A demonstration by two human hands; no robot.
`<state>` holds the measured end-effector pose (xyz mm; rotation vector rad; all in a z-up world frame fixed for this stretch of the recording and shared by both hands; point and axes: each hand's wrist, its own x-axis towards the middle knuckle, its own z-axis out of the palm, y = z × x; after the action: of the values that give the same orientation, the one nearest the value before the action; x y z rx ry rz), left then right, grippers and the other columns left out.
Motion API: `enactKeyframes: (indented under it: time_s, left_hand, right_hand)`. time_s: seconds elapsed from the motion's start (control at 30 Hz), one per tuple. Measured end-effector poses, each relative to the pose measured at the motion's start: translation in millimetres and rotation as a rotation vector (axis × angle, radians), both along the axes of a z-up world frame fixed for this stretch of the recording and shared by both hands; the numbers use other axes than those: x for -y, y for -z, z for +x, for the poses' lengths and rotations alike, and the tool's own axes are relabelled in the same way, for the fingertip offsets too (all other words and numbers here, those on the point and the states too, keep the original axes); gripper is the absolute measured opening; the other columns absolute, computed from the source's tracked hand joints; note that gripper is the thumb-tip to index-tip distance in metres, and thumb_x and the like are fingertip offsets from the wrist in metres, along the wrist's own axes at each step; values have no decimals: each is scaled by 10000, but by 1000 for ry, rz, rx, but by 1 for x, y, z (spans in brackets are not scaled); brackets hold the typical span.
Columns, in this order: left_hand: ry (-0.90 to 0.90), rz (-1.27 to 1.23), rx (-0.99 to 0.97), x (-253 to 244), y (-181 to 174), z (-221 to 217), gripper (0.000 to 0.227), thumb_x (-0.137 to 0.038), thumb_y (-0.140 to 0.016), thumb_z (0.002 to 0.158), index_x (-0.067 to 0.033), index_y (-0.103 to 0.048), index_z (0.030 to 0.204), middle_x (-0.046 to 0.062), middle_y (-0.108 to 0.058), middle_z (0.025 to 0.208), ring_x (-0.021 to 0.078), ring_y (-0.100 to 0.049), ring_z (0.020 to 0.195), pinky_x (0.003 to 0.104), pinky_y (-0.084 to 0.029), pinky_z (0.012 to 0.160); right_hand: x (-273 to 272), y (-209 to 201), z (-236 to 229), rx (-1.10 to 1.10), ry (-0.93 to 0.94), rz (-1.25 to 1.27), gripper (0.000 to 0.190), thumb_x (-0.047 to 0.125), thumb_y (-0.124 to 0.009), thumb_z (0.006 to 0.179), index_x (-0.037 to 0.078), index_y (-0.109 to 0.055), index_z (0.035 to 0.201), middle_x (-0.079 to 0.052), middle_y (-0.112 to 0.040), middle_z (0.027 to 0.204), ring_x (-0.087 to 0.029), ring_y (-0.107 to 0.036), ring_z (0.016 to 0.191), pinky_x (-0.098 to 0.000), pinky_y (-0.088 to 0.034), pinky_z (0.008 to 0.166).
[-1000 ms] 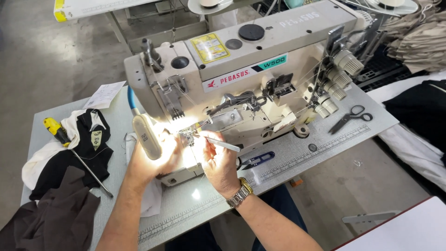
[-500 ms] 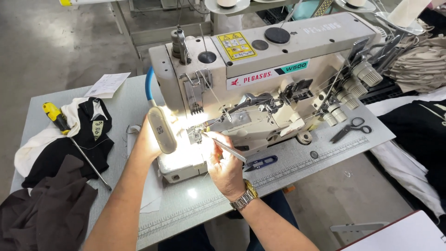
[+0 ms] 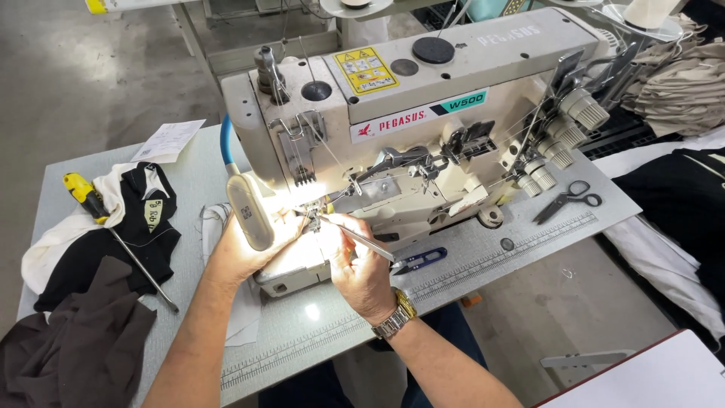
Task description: The person threads a white thread through the needle area of a Pegasus W500 industrial sewing machine. They use a small metal tool to guide the thread through the machine's tension discs and guides, then pull the thread through the needle eye.
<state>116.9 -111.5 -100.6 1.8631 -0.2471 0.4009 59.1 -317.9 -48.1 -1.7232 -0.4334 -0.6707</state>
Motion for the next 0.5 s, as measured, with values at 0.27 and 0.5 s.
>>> enactKeyframes:
  time_s: [0.27, 0.5]
  left_hand:
    - [-6, 18, -46, 13, -31, -19, 454, -188, -935, 697, -12, -706, 1047, 145, -765, 952, 221, -731, 941, 385, -609, 860]
    - [3, -24, -21, 13, -38, -23, 326, -133, -903, 734, -10, -699, 956, 139, -753, 867, 208, -716, 856, 384, -600, 811]
  right_hand:
    - [-2, 7, 4, 24, 44, -11, 185, 27, -632, 964, 27, -681, 1142, -191, -768, 941, -332, -776, 855, -345, -650, 646]
    - [-3, -3, 3, -37, 14, 49, 158, 32, -617, 972, 12, -669, 1120, -219, -757, 916, -363, -772, 840, -369, -653, 641]
